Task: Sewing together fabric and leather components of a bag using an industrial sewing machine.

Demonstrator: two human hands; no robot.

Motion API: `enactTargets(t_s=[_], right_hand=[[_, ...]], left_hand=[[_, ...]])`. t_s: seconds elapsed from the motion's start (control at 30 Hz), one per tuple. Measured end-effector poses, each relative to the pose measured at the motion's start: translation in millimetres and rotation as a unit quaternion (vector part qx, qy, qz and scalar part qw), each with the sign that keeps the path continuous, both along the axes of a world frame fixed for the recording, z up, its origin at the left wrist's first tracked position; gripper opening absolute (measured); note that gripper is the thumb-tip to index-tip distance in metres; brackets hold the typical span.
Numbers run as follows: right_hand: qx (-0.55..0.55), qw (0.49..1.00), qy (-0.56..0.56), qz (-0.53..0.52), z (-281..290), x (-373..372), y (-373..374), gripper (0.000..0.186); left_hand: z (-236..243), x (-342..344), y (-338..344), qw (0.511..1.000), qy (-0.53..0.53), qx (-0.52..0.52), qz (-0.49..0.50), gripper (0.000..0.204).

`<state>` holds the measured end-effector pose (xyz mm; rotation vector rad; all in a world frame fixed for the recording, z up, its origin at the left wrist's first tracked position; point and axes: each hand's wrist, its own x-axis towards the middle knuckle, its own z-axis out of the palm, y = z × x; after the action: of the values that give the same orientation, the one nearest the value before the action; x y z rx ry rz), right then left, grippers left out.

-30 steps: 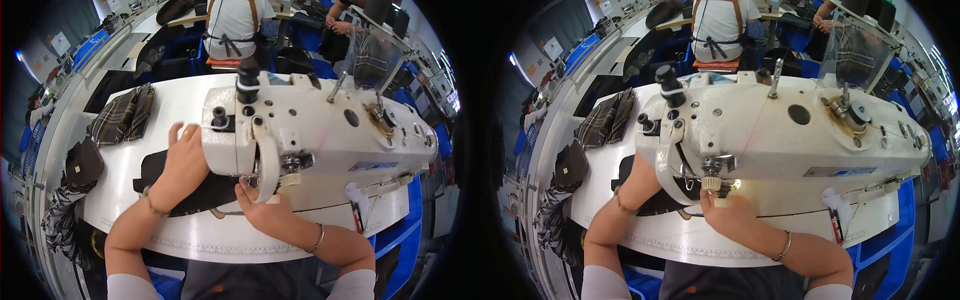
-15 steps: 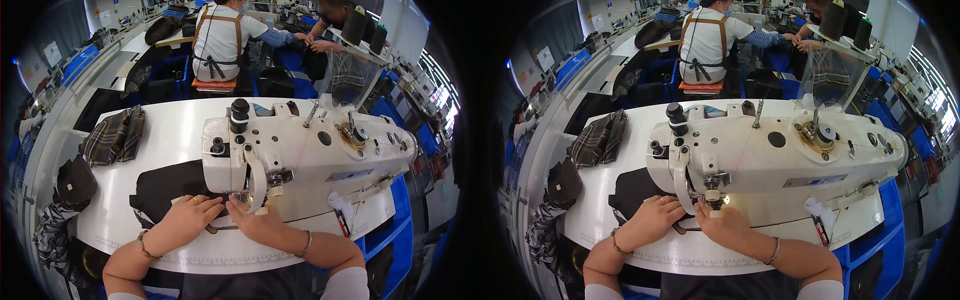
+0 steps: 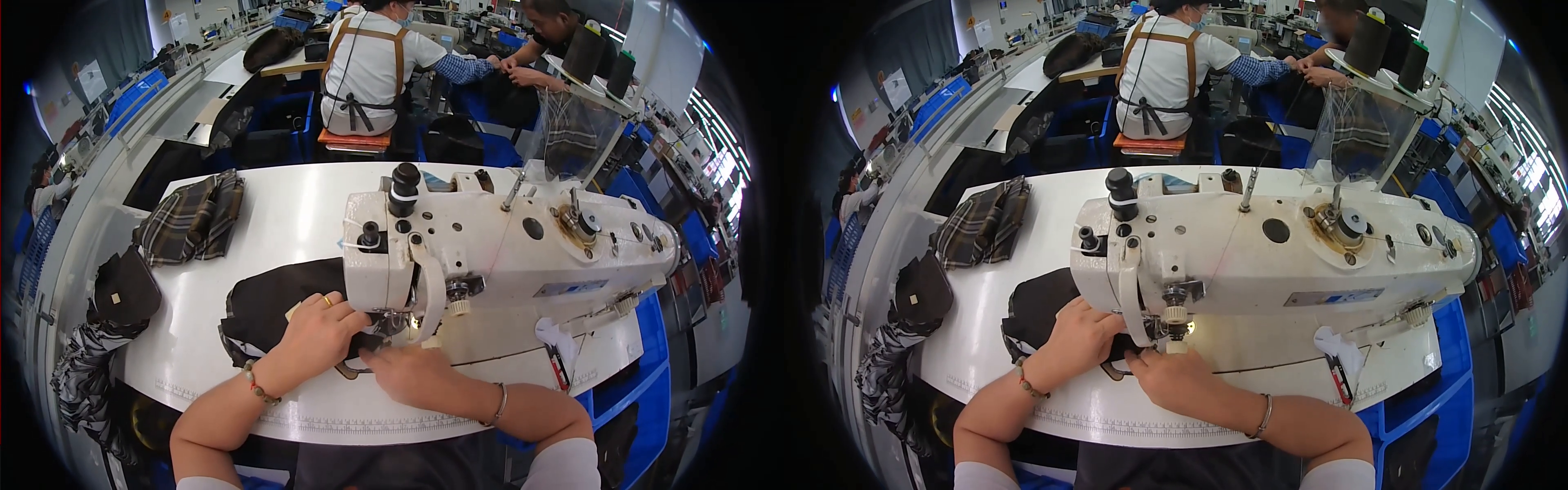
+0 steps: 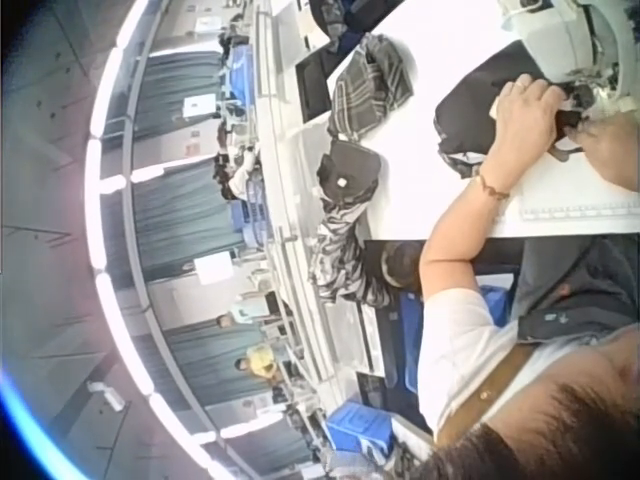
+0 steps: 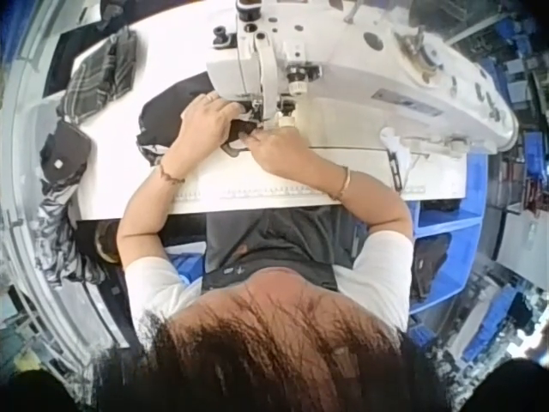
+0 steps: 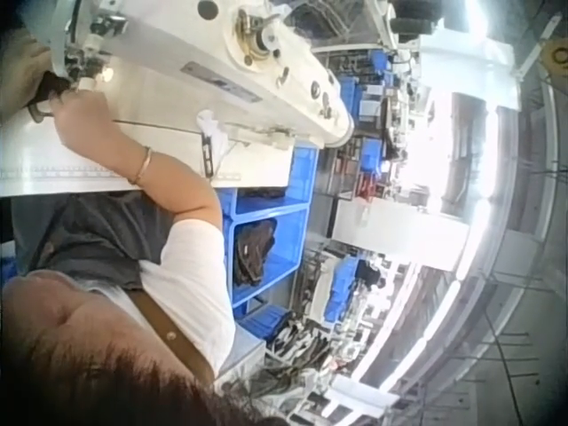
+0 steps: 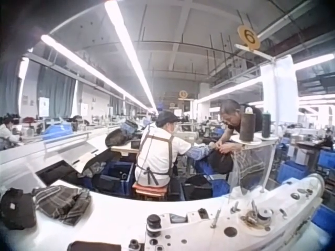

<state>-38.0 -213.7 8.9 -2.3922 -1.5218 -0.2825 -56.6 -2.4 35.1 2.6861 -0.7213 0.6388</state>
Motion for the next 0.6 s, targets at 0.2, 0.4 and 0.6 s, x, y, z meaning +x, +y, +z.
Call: enactTargets(t_s=[0.2, 0.4, 0.6], right_hand=[[0.023, 1.000, -0.008, 0.011, 2, -2, 0, 0.025], [0.068, 0.990, -0.109, -0.054, -3, -1, 3, 0.020], [0.014, 0.998, -0.054, -0.029, 4, -4, -2, 0.025]], left_hand=[[1, 1, -1, 0.999, -0.008, -0.030, -0.009, 0.020], [-1, 2, 0, 0.999, -0.019, -0.042, -0.007, 0.019], [6, -2, -4, 0.998, 0.029, -0.062, -0.007, 0.014]])
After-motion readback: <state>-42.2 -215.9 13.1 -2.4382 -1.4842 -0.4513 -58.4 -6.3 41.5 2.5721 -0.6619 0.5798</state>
